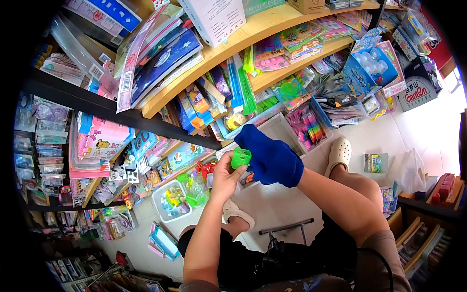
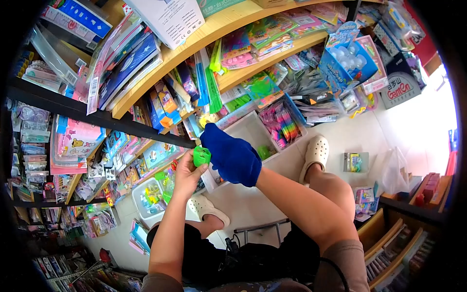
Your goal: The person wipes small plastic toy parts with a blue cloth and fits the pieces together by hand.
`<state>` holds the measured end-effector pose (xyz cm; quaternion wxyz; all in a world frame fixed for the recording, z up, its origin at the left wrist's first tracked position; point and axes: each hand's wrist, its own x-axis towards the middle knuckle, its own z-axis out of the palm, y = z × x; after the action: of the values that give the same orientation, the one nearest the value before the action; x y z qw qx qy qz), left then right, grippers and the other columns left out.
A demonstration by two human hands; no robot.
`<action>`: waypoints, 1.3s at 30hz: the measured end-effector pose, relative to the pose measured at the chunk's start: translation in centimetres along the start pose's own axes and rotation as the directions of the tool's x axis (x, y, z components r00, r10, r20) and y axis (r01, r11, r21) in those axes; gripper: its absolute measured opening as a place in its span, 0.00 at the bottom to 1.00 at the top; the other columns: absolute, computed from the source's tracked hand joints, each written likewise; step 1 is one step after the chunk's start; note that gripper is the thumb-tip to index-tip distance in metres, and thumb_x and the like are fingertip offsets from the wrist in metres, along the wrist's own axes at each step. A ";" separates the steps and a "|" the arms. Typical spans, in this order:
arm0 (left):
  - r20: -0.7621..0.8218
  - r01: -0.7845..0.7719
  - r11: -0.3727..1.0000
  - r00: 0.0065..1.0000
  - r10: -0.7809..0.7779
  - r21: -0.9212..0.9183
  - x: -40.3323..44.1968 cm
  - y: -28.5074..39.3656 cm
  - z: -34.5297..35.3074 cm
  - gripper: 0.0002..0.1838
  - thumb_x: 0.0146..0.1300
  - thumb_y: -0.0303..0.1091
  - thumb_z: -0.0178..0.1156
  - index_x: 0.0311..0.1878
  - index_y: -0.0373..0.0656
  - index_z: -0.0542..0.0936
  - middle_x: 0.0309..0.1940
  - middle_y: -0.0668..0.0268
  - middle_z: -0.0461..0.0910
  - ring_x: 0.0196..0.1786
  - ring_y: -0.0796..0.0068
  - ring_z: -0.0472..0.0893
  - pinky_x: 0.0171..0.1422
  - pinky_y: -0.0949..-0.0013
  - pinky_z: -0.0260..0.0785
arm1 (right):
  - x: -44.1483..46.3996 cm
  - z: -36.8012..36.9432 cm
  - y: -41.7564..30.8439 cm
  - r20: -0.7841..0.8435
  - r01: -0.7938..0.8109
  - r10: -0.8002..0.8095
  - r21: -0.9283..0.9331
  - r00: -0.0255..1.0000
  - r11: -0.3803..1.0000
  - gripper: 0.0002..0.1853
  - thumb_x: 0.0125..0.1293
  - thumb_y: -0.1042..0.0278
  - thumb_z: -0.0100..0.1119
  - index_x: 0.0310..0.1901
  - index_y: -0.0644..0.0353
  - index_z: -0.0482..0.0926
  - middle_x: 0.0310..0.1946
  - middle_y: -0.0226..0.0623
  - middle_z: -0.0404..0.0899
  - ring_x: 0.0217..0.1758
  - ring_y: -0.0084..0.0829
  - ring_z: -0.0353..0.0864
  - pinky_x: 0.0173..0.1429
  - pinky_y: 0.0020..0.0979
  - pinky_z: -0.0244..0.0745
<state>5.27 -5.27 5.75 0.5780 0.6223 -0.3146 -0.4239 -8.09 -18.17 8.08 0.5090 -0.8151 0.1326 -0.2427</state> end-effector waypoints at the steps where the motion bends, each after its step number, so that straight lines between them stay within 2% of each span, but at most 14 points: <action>1: 0.015 0.003 0.999 1.000 -0.003 0.048 0.0 -0.3 -0.3 0.17 0.57 0.19 0.60 0.50 0.39 0.71 0.41 0.70 0.76 0.45 0.82 0.75 0.49 0.76 0.67 | 0.0 0.4 0.4 -0.031 0.071 -0.073 -0.061 0.997 0.996 0.20 0.48 0.74 0.57 0.46 0.62 0.71 0.37 0.44 0.75 0.38 0.42 0.78 0.41 0.36 0.74; 6: 0.017 0.056 0.993 0.998 -0.058 0.108 -0.3 -0.7 -1.6 0.19 0.55 0.17 0.59 0.50 0.41 0.71 0.41 0.69 0.77 0.46 0.81 0.75 0.51 0.75 0.67 | 0.0 1.5 1.9 -0.017 0.176 -0.194 -0.350 0.981 0.920 0.19 0.48 0.71 0.58 0.45 0.62 0.71 0.38 0.45 0.76 0.40 0.43 0.78 0.41 0.39 0.74; 9: -0.130 0.000 0.991 0.991 -0.017 -0.135 -0.4 0.3 -1.3 0.18 0.56 0.16 0.57 0.49 0.42 0.71 0.41 0.69 0.77 0.45 0.81 0.76 0.49 0.77 0.67 | 0.4 1.5 1.9 -0.150 0.329 -0.429 -0.439 0.891 0.836 0.14 0.49 0.71 0.57 0.40 0.61 0.71 0.31 0.44 0.77 0.35 0.45 0.78 0.36 0.41 0.73; 12: -0.135 -0.036 0.941 0.991 -0.010 -0.336 -0.3 0.6 -2.0 0.17 0.60 0.26 0.57 0.53 0.46 0.69 0.43 0.66 0.77 0.48 0.68 0.77 0.56 0.62 0.66 | 0.8 1.2 -0.3 0.012 -0.113 0.124 -0.330 0.992 0.937 0.10 0.50 0.70 0.56 0.36 0.59 0.70 0.25 0.42 0.77 0.29 0.46 0.78 0.31 0.42 0.72; 17: -0.035 -0.013 0.670 0.999 -0.020 -0.743 -0.1 1.0 -2.9 0.16 0.64 0.33 0.54 0.55 0.49 0.67 0.47 0.63 0.73 0.52 0.63 0.73 0.56 0.56 0.66 | 0.1 3.5 0.3 0.123 -0.055 0.114 -0.408 0.986 0.911 0.10 0.50 0.69 0.58 0.35 0.55 0.70 0.25 0.41 0.76 0.30 0.45 0.77 0.29 0.40 0.70; 21: 0.131 0.109 0.436 0.991 0.022 -0.893 -0.1 1.4 -3.4 0.28 0.63 0.36 0.55 0.66 0.49 0.60 0.38 0.67 0.68 0.37 0.74 0.67 0.43 0.70 0.63 | -0.5 3.3 0.0 0.136 0.080 -0.054 -0.195 0.989 0.978 0.14 0.47 0.68 0.60 0.39 0.52 0.73 0.27 0.37 0.77 0.30 0.42 0.77 0.31 0.39 0.71; 23: 0.135 0.121 0.487 0.991 -0.007 -0.865 -0.2 2.0 -3.1 0.34 0.62 0.39 0.57 0.69 0.48 0.56 0.35 0.69 0.65 0.33 0.76 0.63 0.39 0.73 0.58 | 0.2 1.6 -1.5 0.331 -0.150 0.183 -0.122 0.926 0.981 0.13 0.50 0.67 0.58 0.38 0.56 0.72 0.31 0.41 0.78 0.34 0.42 0.79 0.35 0.38 0.74; 25: 0.211 0.160 0.530 0.977 0.037 -0.833 -0.2 1.8 -3.1 0.34 0.61 0.40 0.57 0.68 0.48 0.56 0.35 0.69 0.66 0.33 0.76 0.64 0.39 0.73 0.59 | 0.5 1.1 -0.6 0.272 0.005 0.029 -0.121 0.962 0.993 0.17 0.48 0.66 0.59 0.42 0.57 0.72 0.34 0.41 0.79 0.36 0.41 0.79 0.38 0.37 0.75; 26: 0.217 0.170 0.551 0.976 0.021 -0.817 -0.2 1.8 -3.0 0.35 0.61 0.40 0.58 0.68 0.47 0.56 0.35 0.68 0.66 0.33 0.76 0.65 0.39 0.73 0.59 | 0.3 1.5 1.6 0.117 0.269 -0.251 -0.183 0.961 0.945 0.23 0.45 0.65 0.62 0.46 0.56 0.73 0.34 0.38 0.78 0.37 0.40 0.79 0.39 0.36 0.75; 29: 0.231 0.194 0.608 0.973 -0.018 -0.770 -0.5 1.9 -2.1 0.36 0.60 0.41 0.58 0.69 0.46 0.55 0.35 0.68 0.66 0.34 0.76 0.66 0.39 0.72 0.59 | 0.3 2.0 2.0 -0.192 0.225 -0.258 -0.178 0.947 0.958 0.27 0.46 0.68 0.64 0.52 0.58 0.73 0.40 0.40 0.77 0.41 0.43 0.76 0.45 0.36 0.73; 30: 0.235 0.198 0.625 0.972 -0.024 -0.755 -0.5 1.9 -1.7 0.36 0.60 0.41 0.58 0.69 0.46 0.55 0.35 0.68 0.67 0.34 0.76 0.66 0.39 0.72 0.59 | 0.4 1.9 1.6 -0.177 0.051 -0.039 0.061 0.983 0.997 0.27 0.48 0.69 0.63 0.53 0.59 0.72 0.40 0.40 0.76 0.40 0.40 0.76 0.45 0.34 0.73; 33: 0.253 0.223 0.647 0.966 -0.047 -0.729 -0.5 1.7 -1.1 0.37 0.60 0.41 0.57 0.69 0.45 0.53 0.36 0.67 0.68 0.34 0.75 0.68 0.39 0.71 0.60 | 2.1 1.4 1.6 -0.243 0.123 -0.164 -0.175 0.956 0.977 0.23 0.63 0.65 0.54 0.59 0.58 0.68 0.38 0.31 0.75 0.30 0.20 0.71 0.33 0.23 0.70; 36: 0.287 0.265 0.604 0.956 -0.063 -0.751 -0.5 1.5 -0.6 0.36 0.62 0.42 0.56 0.69 0.46 0.52 0.36 0.67 0.68 0.32 0.76 0.67 0.36 0.72 0.60 | 2.0 0.7 0.0 -0.050 -0.247 0.265 0.235 0.963 0.940 0.21 0.67 0.58 0.50 0.58 0.57 0.68 0.37 0.26 0.76 0.26 0.14 0.69 0.26 0.20 0.66; 39: 0.390 0.369 0.470 0.919 -0.055 -0.802 -0.5 1.1 -0.6 0.34 0.65 0.44 0.51 0.69 0.45 0.51 0.35 0.65 0.67 0.29 0.77 0.66 0.31 0.75 0.59 | 2.4 0.8 0.8 -0.154 -0.087 0.113 0.166 0.982 0.982 0.20 0.68 0.55 0.48 0.56 0.57 0.69 0.37 0.25 0.77 0.26 0.14 0.71 0.24 0.19 0.65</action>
<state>5.71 -4.65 6.93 0.6950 0.2091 -0.0660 -0.6848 -5.65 -19.02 7.74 0.5713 -0.7418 0.1947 -0.2923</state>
